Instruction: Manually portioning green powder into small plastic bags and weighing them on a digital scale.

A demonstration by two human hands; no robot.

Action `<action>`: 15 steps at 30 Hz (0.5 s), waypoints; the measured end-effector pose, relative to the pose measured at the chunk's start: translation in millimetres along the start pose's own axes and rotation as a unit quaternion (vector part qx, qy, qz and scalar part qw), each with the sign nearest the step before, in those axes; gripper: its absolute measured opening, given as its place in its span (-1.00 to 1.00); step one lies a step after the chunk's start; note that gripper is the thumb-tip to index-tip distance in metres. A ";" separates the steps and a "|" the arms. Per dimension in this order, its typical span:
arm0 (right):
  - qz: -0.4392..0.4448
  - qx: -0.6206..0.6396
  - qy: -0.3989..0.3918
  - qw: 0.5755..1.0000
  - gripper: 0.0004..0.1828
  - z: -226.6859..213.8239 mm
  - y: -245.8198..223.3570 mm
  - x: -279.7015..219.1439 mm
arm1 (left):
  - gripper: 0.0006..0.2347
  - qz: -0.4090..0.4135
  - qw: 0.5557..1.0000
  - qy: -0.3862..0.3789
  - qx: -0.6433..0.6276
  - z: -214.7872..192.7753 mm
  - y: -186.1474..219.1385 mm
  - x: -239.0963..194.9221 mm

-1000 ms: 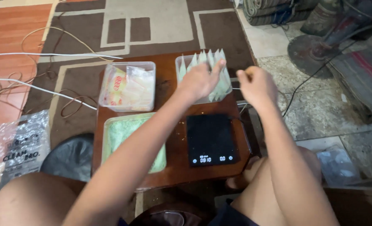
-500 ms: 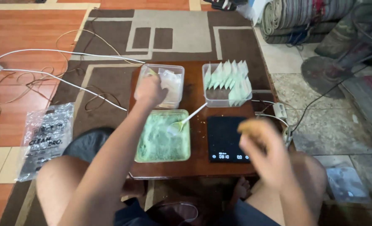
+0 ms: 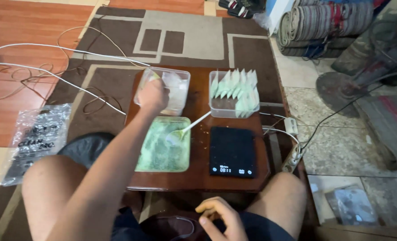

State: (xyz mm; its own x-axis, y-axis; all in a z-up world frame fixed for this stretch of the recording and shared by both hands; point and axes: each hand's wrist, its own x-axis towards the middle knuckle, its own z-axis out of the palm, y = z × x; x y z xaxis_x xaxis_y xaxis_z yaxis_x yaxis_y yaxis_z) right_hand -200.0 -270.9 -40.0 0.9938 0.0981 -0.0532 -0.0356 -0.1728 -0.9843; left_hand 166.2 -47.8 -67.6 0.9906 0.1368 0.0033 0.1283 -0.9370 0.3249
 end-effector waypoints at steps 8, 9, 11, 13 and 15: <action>0.189 -0.016 -0.089 0.978 -0.81 -9.9 -17.7 -2.7 | -0.93 -0.018 0.962 0.030 -0.271 -24.3 -11.2 3.2; 0.187 -0.019 -0.081 0.979 -0.81 -7.5 -17.1 -2.4 | -0.90 -0.029 0.955 0.024 -0.296 -23.1 -13.9 4.6; 0.196 -0.037 -0.083 0.976 -0.80 -3.6 -14.3 4.0 | -0.91 -0.026 0.956 0.017 -0.293 -24.9 -14.2 0.7; 0.209 -0.051 -0.083 0.973 -0.79 1.7 -13.2 9.1 | -0.89 -0.022 0.958 0.005 -0.287 -26.9 -13.8 -4.6; 0.147 -0.062 -0.124 0.979 -0.79 6.2 -15.6 17.0 | -0.83 -0.038 0.978 0.011 -0.204 -34.1 -14.4 -9.7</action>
State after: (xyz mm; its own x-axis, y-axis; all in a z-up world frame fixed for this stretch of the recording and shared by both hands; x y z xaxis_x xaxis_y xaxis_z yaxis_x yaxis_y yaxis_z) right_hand -183.3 -260.5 -26.5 0.8854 0.2596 -0.3857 -0.2881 -0.3447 -0.8934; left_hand 153.1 -24.6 -40.0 0.9772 0.2115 -0.0169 0.1672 -0.7184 0.6752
